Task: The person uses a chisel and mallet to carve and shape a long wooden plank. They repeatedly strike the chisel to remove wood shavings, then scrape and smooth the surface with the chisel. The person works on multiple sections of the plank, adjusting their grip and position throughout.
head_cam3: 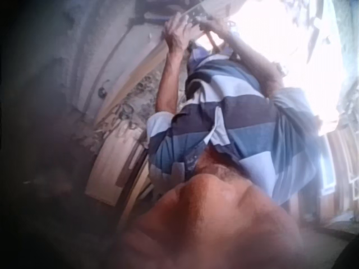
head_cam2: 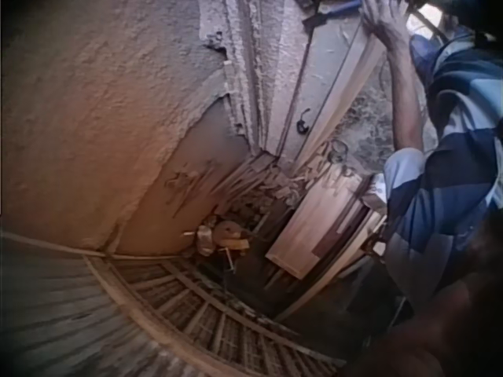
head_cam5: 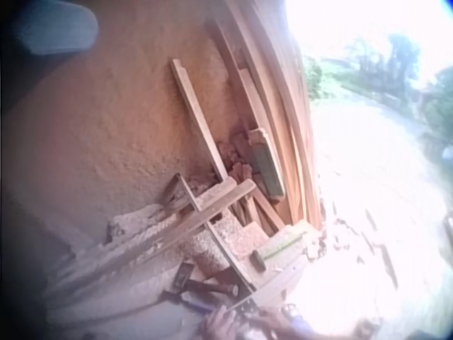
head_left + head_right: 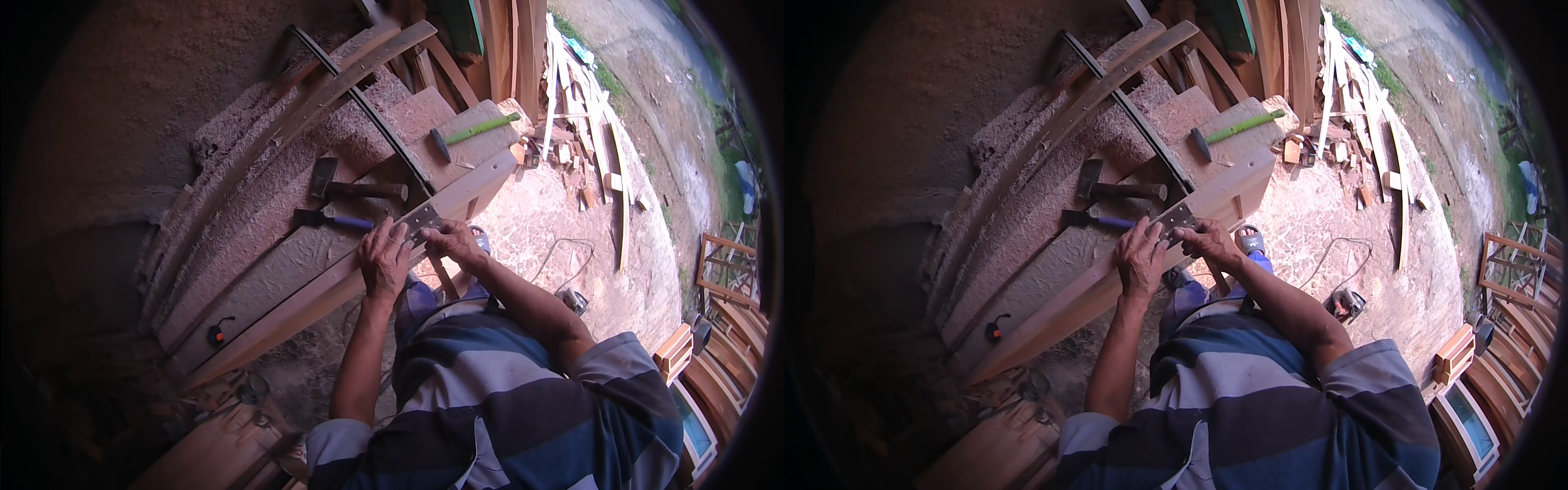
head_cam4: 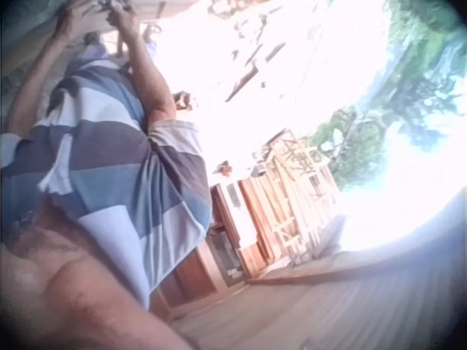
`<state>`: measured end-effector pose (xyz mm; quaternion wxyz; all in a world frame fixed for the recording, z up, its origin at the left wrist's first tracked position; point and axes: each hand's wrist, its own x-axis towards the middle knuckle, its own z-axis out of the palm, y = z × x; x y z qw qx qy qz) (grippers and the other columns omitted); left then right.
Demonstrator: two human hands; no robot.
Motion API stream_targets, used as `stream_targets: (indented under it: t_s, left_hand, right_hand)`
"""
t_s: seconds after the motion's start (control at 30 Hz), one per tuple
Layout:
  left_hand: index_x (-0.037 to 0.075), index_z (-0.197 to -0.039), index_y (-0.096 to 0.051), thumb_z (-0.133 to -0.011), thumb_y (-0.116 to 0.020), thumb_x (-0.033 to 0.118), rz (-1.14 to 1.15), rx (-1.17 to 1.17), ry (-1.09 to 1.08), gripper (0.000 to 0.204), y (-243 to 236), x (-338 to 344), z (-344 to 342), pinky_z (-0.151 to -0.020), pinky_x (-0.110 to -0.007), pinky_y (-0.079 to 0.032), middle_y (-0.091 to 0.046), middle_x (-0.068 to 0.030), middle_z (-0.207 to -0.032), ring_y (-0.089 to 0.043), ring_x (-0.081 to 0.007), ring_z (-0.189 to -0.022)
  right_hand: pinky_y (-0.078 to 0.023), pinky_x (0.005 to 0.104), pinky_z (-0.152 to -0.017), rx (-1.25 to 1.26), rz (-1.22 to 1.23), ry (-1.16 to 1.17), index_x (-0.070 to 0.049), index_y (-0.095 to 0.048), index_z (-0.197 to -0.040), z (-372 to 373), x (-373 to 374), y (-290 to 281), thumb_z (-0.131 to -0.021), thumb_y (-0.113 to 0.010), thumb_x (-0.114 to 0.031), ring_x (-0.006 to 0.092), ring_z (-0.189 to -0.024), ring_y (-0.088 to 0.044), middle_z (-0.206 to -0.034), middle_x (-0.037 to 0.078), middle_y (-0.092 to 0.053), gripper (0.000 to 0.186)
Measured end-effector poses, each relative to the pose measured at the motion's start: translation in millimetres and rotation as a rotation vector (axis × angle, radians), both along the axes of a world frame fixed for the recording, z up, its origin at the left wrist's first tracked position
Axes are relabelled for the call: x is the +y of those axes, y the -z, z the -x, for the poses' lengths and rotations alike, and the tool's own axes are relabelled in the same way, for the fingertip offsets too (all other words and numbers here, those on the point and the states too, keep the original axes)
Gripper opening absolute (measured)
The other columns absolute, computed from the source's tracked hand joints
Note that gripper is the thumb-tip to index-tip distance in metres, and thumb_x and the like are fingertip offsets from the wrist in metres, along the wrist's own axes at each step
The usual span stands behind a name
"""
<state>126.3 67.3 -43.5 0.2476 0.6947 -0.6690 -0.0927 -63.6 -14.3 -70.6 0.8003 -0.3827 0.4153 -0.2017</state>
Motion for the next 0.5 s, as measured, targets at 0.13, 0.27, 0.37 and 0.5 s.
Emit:
stream_targets:
  t_s: [0.13,0.27,0.37,0.5]
  left_hand:
    - [0.017,-0.124,-0.073,-0.081,-0.080,0.018,0.098,-0.064,-0.064,0.043,9,-4,5,-0.101,-0.050,-0.044,-0.063,-0.0108,-0.135,-0.059,-0.0352,-0.118]
    - [0.020,-0.122,-0.074,-0.080,-0.081,0.018,0.148,-0.098,-0.085,0.043,11,-5,8,-0.098,-0.049,-0.045,-0.065,-0.0081,-0.129,-0.059,-0.0333,-0.116]
    - [0.019,-0.122,-0.074,-0.080,-0.081,0.019,0.139,-0.093,-0.081,0.043,10,-5,8,-0.097,-0.048,-0.046,-0.065,-0.0072,-0.126,-0.060,-0.0325,-0.115]
    - [0.019,-0.119,-0.075,-0.079,-0.082,0.020,0.091,-0.096,-0.093,0.041,9,-2,8,-0.097,-0.048,-0.046,-0.066,-0.0071,-0.123,-0.060,-0.0314,-0.114]
  right_hand:
    - [-0.052,0.0344,-0.063,0.361,0.136,-0.127,-0.003,-0.070,-0.097,0,-8,-6,-0.091,-0.074,-0.054,0.0187,-0.065,-0.065,-0.071,0.007,-0.067,0.051]
    - [-0.054,0.0416,-0.060,0.799,0.698,-0.351,-0.003,-0.072,-0.089,6,-15,-30,-0.094,-0.071,-0.046,0.0291,-0.064,-0.069,-0.072,0.013,-0.070,0.043]
    - [-0.055,0.0434,-0.066,0.857,1.029,-0.276,-0.007,-0.071,-0.093,11,-14,-52,-0.095,-0.070,-0.036,0.0329,-0.078,-0.070,-0.085,0.012,-0.071,0.030]
    - [-0.046,0.0445,-0.099,0.763,1.294,-0.253,-0.014,-0.070,-0.111,18,-22,-66,-0.091,-0.071,-0.032,0.0297,-0.126,-0.055,-0.131,0.009,-0.062,0.027]
